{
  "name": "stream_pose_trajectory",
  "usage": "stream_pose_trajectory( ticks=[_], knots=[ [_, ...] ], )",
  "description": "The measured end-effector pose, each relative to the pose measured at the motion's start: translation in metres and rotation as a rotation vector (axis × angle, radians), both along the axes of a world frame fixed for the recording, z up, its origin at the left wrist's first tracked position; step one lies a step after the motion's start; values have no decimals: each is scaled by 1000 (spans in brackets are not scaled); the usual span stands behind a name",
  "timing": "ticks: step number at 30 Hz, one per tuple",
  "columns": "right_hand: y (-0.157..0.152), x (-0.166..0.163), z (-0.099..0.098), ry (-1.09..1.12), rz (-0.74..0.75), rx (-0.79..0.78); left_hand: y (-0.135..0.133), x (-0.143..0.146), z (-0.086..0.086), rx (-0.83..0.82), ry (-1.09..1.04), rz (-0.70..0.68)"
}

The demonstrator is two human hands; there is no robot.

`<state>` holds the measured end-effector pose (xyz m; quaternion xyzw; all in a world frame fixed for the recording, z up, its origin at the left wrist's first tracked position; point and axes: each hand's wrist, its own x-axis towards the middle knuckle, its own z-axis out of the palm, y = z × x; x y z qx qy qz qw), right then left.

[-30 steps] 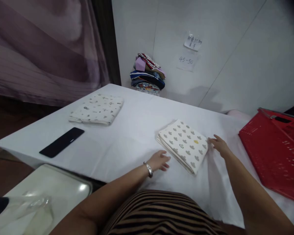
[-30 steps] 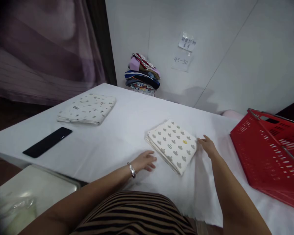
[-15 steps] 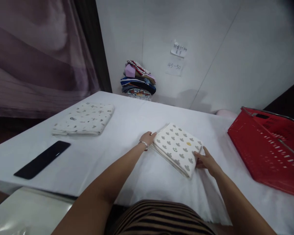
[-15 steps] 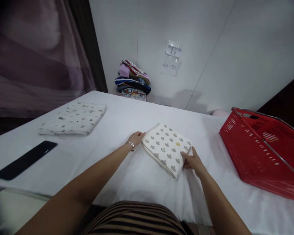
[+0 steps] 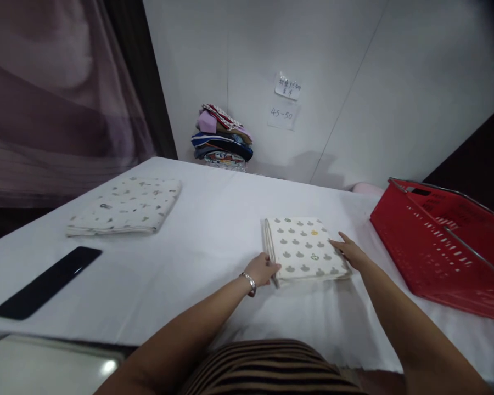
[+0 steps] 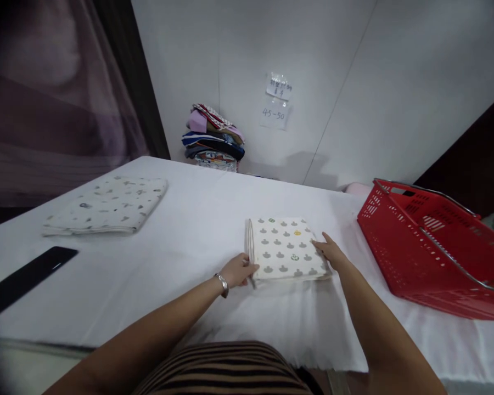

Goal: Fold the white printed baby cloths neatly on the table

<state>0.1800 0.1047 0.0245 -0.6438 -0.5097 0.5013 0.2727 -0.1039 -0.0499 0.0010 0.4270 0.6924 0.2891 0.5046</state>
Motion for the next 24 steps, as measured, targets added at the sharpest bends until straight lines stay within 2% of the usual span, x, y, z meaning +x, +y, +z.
stream_pose_trajectory(
  ticks=[3,8,11,15,22,24],
  knots=[
    [5,3,-5,-41,50,-37,0,-2,-1,-24,-42,30],
    [16,-3,-6,-190,86,-66,30,-19,-1,102,152,123],
    [25,-10,-2,-246,103,-73,45,-16,3,94,189,135],
    [31,-20,-2,-238,126,-59,49,-6,11,86,222,136],
    [41,-31,-15,-115,80,146,48,2,13,98,239,166],
    [48,-33,-15,-150,78,182,50,3,11,99,219,180]
  ],
)
